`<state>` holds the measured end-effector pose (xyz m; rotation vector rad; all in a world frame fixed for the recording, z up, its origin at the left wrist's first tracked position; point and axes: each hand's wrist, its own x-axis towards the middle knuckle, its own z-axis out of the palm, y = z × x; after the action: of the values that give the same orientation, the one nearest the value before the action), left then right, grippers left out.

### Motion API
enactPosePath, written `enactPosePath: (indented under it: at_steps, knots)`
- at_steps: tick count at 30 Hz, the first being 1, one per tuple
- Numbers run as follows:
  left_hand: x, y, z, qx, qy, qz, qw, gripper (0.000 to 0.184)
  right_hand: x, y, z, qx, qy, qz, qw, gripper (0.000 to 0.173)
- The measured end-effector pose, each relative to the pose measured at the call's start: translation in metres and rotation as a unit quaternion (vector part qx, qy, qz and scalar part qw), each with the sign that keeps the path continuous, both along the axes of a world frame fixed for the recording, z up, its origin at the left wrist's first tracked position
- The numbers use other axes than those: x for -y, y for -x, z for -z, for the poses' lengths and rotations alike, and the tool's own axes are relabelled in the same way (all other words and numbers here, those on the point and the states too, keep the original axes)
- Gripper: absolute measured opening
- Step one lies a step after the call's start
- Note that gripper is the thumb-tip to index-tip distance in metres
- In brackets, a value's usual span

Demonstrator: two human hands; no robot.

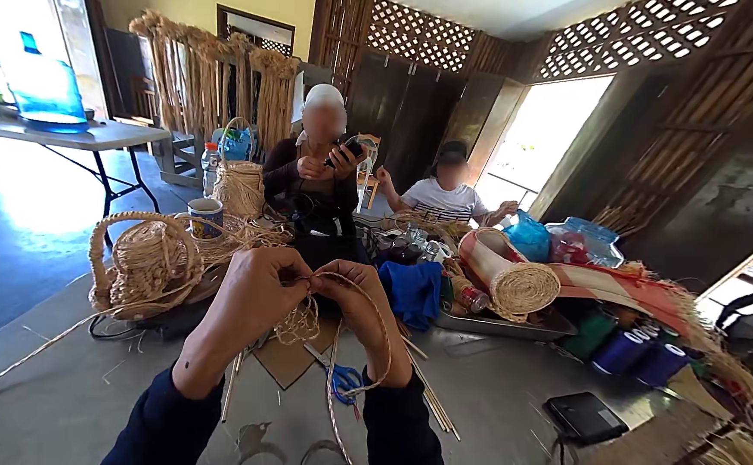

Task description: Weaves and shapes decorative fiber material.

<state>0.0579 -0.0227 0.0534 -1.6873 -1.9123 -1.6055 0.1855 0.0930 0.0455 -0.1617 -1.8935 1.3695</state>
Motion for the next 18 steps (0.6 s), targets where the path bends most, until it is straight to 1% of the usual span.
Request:
enactPosePath:
  at_steps: [6,10,15,18]
  knots:
    - [-0.003,-0.007,0.002,-0.063,-0.036,-0.017,0.997,0.003,-0.001,-0.005,-0.004,0.018,0.009,0.021,1.0,0.008]
    - [-0.009,-0.008,0.008,-0.103,-0.065,-0.023,0.992,0.007,-0.001,-0.009,-0.005,0.034,0.029,0.03,0.999,0.009]
    - [-0.014,-0.011,0.009,-0.092,-0.062,-0.05,0.993,0.005,0.001,-0.009,-0.008,0.059,0.035,0.055,0.996,0.007]
    - [-0.015,-0.008,0.01,-0.081,-0.053,-0.053,0.994,0.006,0.001,-0.009,-0.008,0.062,0.047,0.042,0.996,0.007]
